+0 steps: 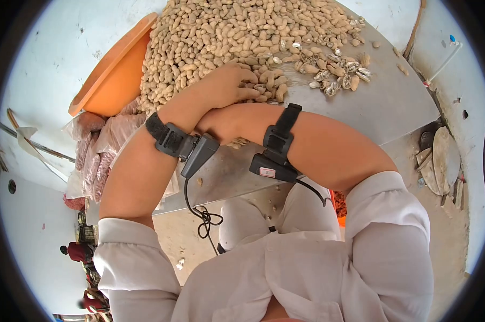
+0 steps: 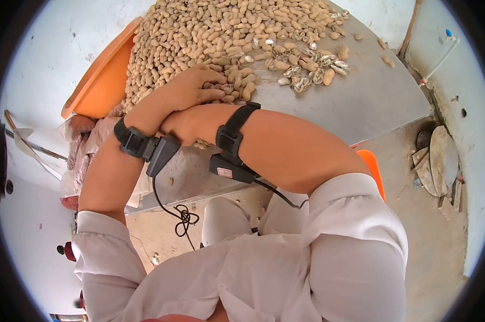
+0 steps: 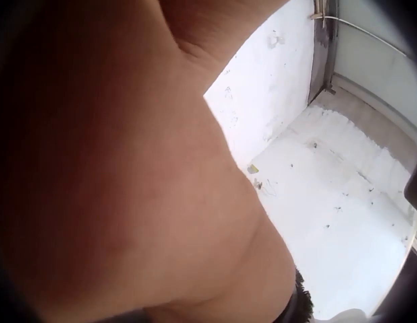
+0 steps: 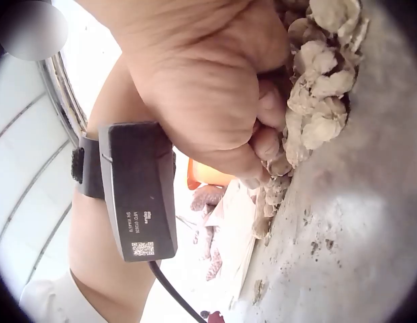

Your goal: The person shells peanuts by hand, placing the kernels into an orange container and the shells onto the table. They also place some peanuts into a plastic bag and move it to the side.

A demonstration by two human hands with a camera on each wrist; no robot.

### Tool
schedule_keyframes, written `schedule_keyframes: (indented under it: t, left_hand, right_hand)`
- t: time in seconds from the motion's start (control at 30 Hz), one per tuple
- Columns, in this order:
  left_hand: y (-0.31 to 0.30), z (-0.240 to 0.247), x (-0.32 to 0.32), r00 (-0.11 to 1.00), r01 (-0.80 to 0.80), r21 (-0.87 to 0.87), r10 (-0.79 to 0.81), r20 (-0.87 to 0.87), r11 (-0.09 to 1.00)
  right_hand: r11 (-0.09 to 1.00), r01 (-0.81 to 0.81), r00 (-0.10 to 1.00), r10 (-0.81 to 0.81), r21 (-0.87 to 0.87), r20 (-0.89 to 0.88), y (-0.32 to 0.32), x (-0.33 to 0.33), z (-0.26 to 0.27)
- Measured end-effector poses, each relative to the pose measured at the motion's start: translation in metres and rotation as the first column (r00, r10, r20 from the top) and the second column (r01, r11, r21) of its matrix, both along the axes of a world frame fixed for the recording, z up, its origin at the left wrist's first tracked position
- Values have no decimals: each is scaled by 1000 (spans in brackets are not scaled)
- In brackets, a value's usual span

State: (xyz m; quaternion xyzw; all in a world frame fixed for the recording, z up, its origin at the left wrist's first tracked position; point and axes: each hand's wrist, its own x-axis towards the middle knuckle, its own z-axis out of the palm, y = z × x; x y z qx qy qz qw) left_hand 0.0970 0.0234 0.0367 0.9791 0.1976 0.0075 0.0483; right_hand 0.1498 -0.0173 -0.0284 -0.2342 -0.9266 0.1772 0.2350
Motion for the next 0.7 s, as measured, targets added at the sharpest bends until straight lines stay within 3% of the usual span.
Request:
schedule_keyframes:
  t: [0.1, 0.2, 0.4, 0.5, 0.6, 0.7]
  left_hand:
    - [-3, 3, 0, 988, -151, -29, 152, 7, 988]
    - [0, 3, -1, 974, -211, -212, 222, 32, 954]
    - [5, 5, -11, 898, -279, -384, 381, 219, 880]
    - [6, 13, -14, 852, -376, -420, 486, 195, 826]
    - [8, 8, -19, 852, -377, -355, 471, 229, 855]
    - [15, 7, -28, 867, -387, -332, 462, 188, 860]
  right_hand:
    - [1000, -6, 1000, 6, -2, -11, 2, -2, -2]
    - [999, -36, 999, 36, -20, -30, 0, 2, 1]
    - [997, -77, 992, 74, -22, -103, -3, -1, 12]
    - [1000, 8, 1000, -7, -15, 20, -7, 1, 23]
    - [999, 49, 998, -48, 13, -37, -9, -1, 22]
    - [987, 143, 988, -139, -67, 61, -19, -1, 33]
